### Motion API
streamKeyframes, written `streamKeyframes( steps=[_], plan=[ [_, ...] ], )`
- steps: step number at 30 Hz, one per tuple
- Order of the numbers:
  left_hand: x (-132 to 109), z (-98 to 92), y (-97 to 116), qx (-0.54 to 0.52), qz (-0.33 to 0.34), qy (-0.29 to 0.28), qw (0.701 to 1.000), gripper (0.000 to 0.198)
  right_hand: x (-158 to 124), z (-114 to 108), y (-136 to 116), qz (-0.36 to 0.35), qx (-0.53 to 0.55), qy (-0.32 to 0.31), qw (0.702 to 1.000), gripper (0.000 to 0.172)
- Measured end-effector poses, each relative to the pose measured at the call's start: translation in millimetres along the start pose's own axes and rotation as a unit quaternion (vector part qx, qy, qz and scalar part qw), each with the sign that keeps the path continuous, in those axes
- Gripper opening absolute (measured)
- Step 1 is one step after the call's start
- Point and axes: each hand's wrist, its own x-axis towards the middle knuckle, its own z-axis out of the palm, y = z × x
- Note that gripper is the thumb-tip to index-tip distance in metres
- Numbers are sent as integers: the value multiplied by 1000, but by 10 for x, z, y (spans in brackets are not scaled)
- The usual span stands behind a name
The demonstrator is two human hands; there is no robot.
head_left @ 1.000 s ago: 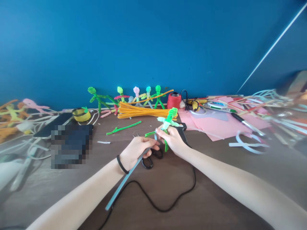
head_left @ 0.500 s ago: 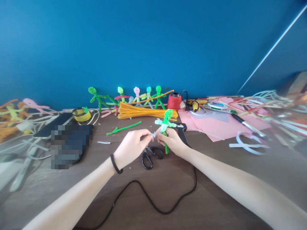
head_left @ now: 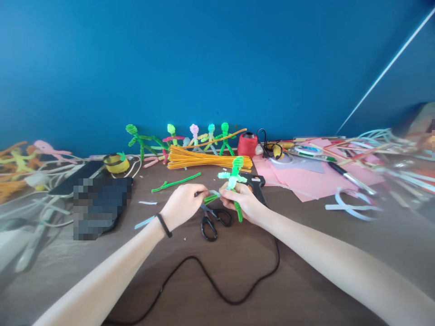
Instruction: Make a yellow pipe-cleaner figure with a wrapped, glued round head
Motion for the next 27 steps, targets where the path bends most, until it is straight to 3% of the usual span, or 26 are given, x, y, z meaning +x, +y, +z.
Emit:
streamKeyframes(
  steps=[7, 10, 13, 16, 21, 27],
  plan=[
    [-26, 20, 40, -50, -29, -91, 994, 24, 3, 9, -7, 1, 64, -5, 998, 19],
    [-48, 68, 65, -152, -39, -135, 978, 29, 0, 18, -20, 2, 86, 3, 996, 18],
    [-62, 154, 76, -286, -54, -186, 938, 35, 5, 27, -39, -1, 99, 26, 995, 20],
    [-70, 229, 88, -331, -74, -184, 922, 37, 25, 20, -31, -19, 88, 45, 995, 21],
    [-89, 259, 133, -321, -84, -155, 931, 37, 60, -13, 14, -33, 62, 60, 996, 19],
    [-71, 235, 157, -329, -150, -80, 929, 46, 60, -34, 30, -59, 46, 56, 996, 21]
  ],
)
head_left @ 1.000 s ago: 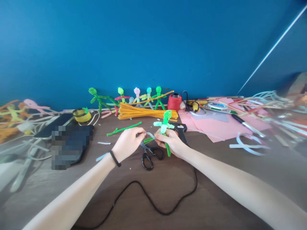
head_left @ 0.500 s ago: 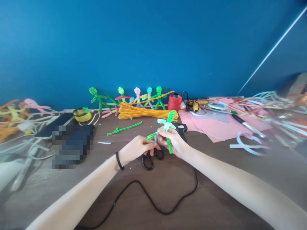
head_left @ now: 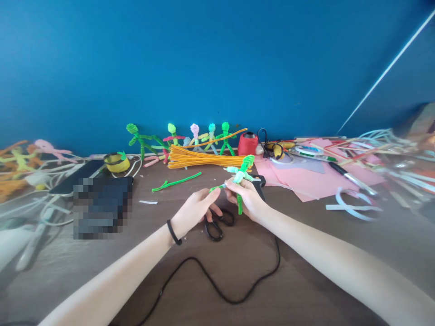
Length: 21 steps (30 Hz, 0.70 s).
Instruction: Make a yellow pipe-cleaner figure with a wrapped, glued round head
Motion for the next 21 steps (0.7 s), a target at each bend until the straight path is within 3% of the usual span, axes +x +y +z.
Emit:
streamKeyframes(
  steps=[7, 13, 21],
  plan=[
    [25, 21, -8, 3, 32, 8, 999, 21, -17, -25, 19, 0, -41, -34, 999, 23],
    [26, 21, -36, 44, 81, 15, 996, 24, -18, -22, 8, 32, -57, -60, 996, 29],
    [2, 17, -16, 79, 107, 22, 991, 25, -7, -62, -12, 55, -108, -65, 991, 22]
  ],
)
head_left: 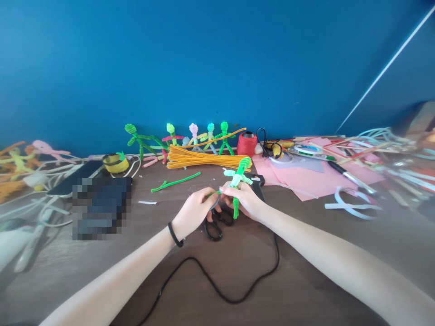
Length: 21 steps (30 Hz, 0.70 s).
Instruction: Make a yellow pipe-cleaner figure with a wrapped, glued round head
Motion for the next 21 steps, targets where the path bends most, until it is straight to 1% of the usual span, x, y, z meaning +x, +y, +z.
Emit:
streamKeyframes(
  steps=[2, 5, 8, 12, 16, 18, 21],
  plan=[
    [-2, -1, 11, 6, -1, 4, 1000, 25, 0, -1, -4, 4, 0, -2, 1000, 22],
    [13, 1, -6, -5, -34, 1, 999, 26, 4, 0, -2, -14, 19, 9, 1000, 21],
    [31, 8, -44, -15, -68, -28, 997, 27, 21, -7, 14, -31, 39, 28, 998, 23],
    [15, 21, -44, 5, -70, -61, 996, 29, 51, -35, 60, -46, 13, 43, 998, 30],
    [-47, 45, 32, 20, -78, -76, 994, 28, 59, -54, 83, -61, -17, 79, 995, 28],
    [-89, 51, 82, 45, -62, -77, 994, 28, 53, -51, 71, -64, -35, 84, 994, 27],
    [-147, 24, 163, 107, 21, -47, 993, 30, 32, -34, 45, -74, -62, 59, 994, 27]
  ],
)
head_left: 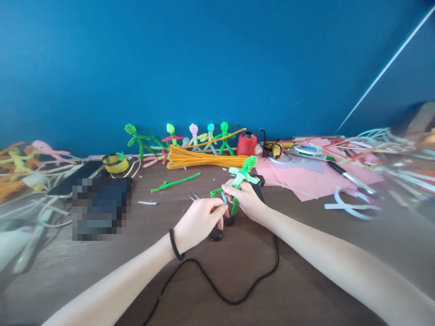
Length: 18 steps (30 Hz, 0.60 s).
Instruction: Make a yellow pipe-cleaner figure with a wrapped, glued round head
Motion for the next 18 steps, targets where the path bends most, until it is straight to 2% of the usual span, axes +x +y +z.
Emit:
streamKeyframes(
  steps=[5, 10, 13, 18],
  plan=[
    [-17, -176, 38, 90, 50, 63, 993, 26, -39, 27, -21, 14, 17, -68, 997, 23],
    [60, -299, -67, 190, 43, 150, 969, 30, -58, 47, -25, 46, 51, -102, 992, 22],
    [101, -296, -139, 220, 21, 157, 962, 32, -74, 65, -47, 67, 80, -117, 988, 22],
    [136, -253, -207, 224, 6, 131, 966, 32, -106, 101, -103, 102, 145, -130, 976, 20]
  ],
)
